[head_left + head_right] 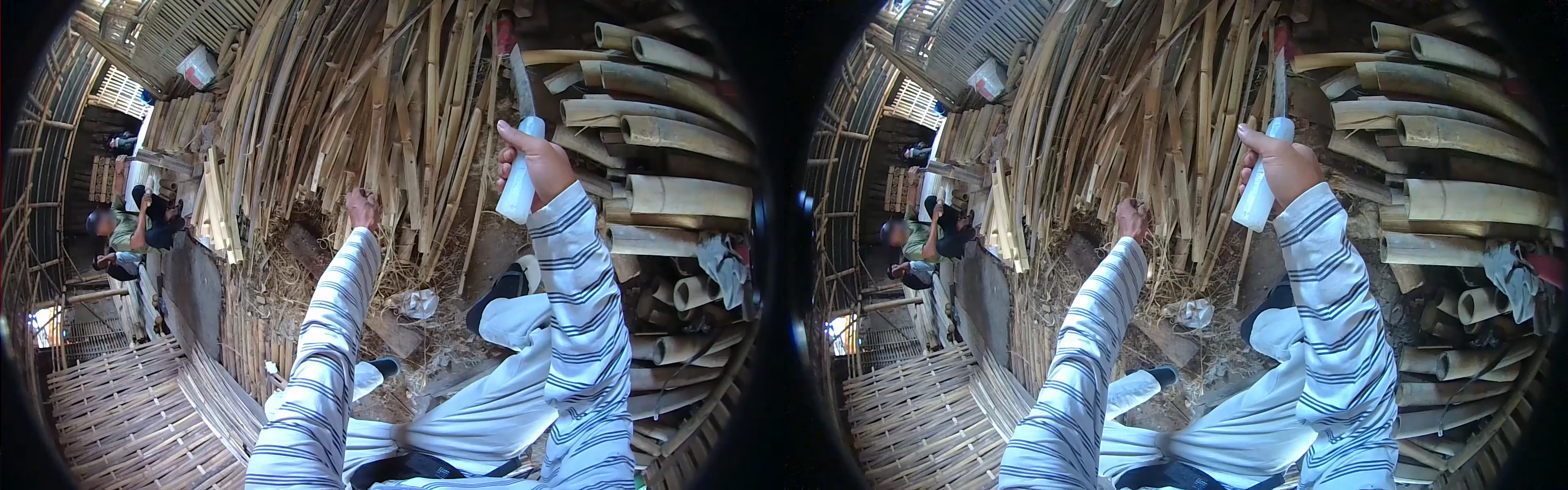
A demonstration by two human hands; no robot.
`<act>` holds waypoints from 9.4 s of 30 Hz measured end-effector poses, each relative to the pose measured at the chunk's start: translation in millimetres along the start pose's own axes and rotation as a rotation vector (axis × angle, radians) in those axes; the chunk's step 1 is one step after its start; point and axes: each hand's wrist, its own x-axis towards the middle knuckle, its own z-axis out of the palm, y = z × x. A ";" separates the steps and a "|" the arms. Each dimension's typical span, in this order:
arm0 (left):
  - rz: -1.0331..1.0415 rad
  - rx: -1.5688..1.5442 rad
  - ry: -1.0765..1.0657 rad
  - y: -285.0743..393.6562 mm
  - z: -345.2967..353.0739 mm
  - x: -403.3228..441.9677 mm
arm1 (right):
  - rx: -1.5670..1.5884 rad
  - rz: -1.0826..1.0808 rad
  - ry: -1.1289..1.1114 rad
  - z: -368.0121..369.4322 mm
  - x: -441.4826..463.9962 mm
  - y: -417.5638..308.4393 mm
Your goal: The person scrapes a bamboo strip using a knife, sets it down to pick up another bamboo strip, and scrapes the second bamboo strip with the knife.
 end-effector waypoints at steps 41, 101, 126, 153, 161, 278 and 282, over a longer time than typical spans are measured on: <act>-0.458 -0.667 -0.190 -66.9 -12.3 -162.6 | 0.123 0.009 -0.078 -2.3 10.1 10.8; 0.928 -0.138 1.604 52.2 -774.2 -400.6 | -0.101 0.051 -0.296 -25.5 19.6 73.9; 0.703 0.598 0.946 17.3 -794.2 -364.9 | -0.201 0.017 -0.194 18.6 -17.6 109.1; 0.306 -1.063 0.037 -5.2 -781.0 -306.8 | -0.779 0.012 -0.245 101.0 -136.8 257.4; 0.776 -0.647 0.297 0.5 -724.0 -292.4 | -1.134 -0.090 -0.573 132.1 -173.0 379.6; 0.525 -0.486 1.137 14.8 -703.8 -309.4 | -1.607 0.102 -0.578 106.8 -151.7 423.3; 0.522 -0.494 1.182 19.5 -695.6 -310.5 | -1.267 -0.219 -0.745 146.3 -194.6 401.1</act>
